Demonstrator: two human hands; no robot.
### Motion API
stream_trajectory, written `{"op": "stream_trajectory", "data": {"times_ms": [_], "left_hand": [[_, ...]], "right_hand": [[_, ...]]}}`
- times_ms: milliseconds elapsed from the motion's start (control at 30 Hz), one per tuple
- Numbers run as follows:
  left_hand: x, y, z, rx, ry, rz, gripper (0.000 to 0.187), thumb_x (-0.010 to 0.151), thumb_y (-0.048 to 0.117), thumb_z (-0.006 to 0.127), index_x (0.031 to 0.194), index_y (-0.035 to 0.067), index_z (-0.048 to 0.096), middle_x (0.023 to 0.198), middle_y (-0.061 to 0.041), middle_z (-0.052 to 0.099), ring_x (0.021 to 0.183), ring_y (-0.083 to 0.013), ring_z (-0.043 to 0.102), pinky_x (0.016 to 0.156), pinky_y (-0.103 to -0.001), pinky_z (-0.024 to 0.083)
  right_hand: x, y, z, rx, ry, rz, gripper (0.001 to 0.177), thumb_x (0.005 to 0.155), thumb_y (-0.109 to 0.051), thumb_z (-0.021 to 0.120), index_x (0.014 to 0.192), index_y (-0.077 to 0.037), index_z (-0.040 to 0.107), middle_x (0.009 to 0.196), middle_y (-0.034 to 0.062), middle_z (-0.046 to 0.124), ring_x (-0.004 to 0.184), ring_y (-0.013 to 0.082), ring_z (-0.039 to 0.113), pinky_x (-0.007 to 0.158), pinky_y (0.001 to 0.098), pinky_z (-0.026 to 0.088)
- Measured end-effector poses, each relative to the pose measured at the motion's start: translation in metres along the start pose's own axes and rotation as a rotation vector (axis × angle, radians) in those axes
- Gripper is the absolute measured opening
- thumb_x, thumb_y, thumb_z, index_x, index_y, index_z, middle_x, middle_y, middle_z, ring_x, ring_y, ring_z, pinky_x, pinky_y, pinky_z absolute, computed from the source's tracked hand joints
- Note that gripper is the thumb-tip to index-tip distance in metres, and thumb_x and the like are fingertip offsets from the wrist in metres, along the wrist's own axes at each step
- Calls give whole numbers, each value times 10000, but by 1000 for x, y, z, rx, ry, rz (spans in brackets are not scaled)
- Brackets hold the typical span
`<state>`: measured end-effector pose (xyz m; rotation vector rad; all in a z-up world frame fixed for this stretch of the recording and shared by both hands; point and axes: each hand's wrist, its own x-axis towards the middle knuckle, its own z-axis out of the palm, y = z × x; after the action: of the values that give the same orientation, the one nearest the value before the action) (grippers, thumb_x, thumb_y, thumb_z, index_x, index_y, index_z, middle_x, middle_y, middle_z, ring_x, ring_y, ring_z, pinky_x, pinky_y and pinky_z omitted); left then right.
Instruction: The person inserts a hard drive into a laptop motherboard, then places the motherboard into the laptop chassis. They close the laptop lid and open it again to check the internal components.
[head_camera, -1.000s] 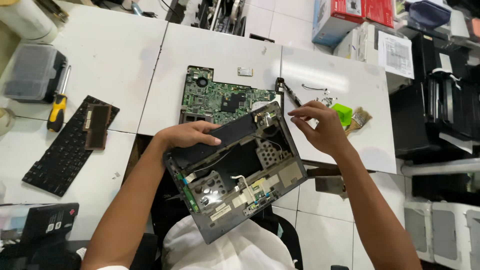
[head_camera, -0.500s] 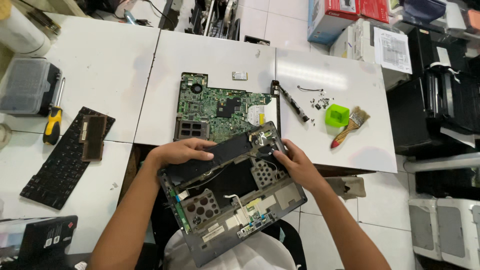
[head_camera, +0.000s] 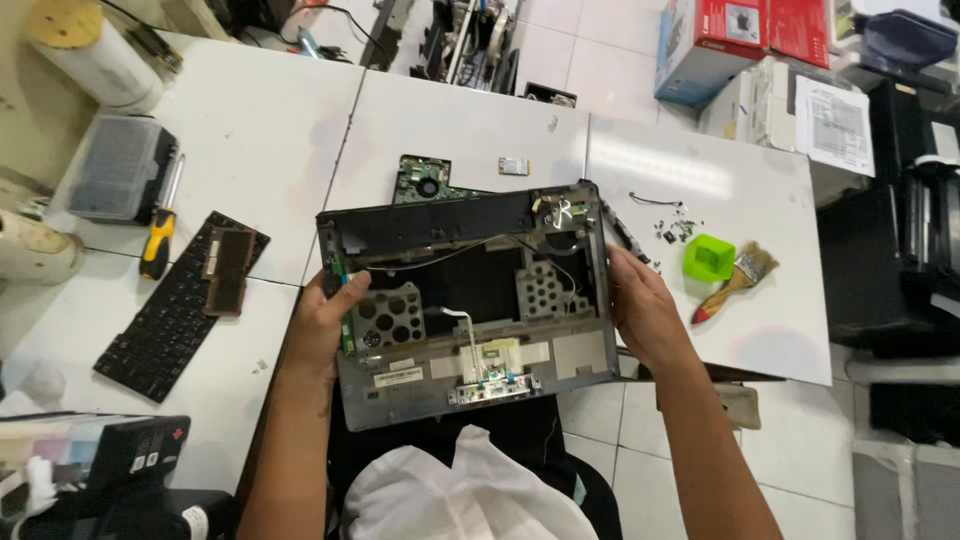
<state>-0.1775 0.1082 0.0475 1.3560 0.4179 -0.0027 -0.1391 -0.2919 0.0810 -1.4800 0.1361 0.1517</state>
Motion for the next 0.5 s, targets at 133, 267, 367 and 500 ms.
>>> {"op": "stream_trajectory", "data": {"times_ms": [133, 267, 367, 500], "left_hand": [[-15, 46, -3, -38, 94, 150, 312, 985, 208, 818, 1190, 8, 692, 880, -61, 693, 841, -145, 653, 827, -363, 640], [-25, 76, 3, 108, 239, 307, 436, 969, 223, 832, 1335, 36, 685, 1102, -71, 695, 1043, -161, 596, 1018, -427, 556], [-53, 90, 52, 186, 326, 429, 337, 908, 177, 872, 1140, 41, 670, 925, -43, 582, 926, -172, 541, 914, -348, 509], [-75, 136, 129, 369, 255, 393, 349, 995, 196, 668, 1320, 70, 655, 984, -85, 818, 702, -190, 819, 564, -290, 711]], "right_hand": [[6, 11, 9, -26, -92, 76, 514, 1091, -200, 599, 1571, -21, 566, 1154, 219, 733, 1009, 314, 716, 854, 477, 643], [-6, 13, 32, -561, 26, -354, 712, 980, -179, 775, 1590, 49, 488, 1434, 350, 568, 1326, 506, 591, 1071, 564, 562], [-33, -8, 83, -538, -165, -637, 1129, 767, -359, 952, 1646, 17, 350, 1555, 347, 479, 1444, 545, 456, 1176, 654, 454], [-60, -36, 131, -784, -433, -637, 1494, 733, -562, 971, 1702, -40, -41, 1813, 250, 49, 1692, 443, 105, 1350, 603, 202]]}}
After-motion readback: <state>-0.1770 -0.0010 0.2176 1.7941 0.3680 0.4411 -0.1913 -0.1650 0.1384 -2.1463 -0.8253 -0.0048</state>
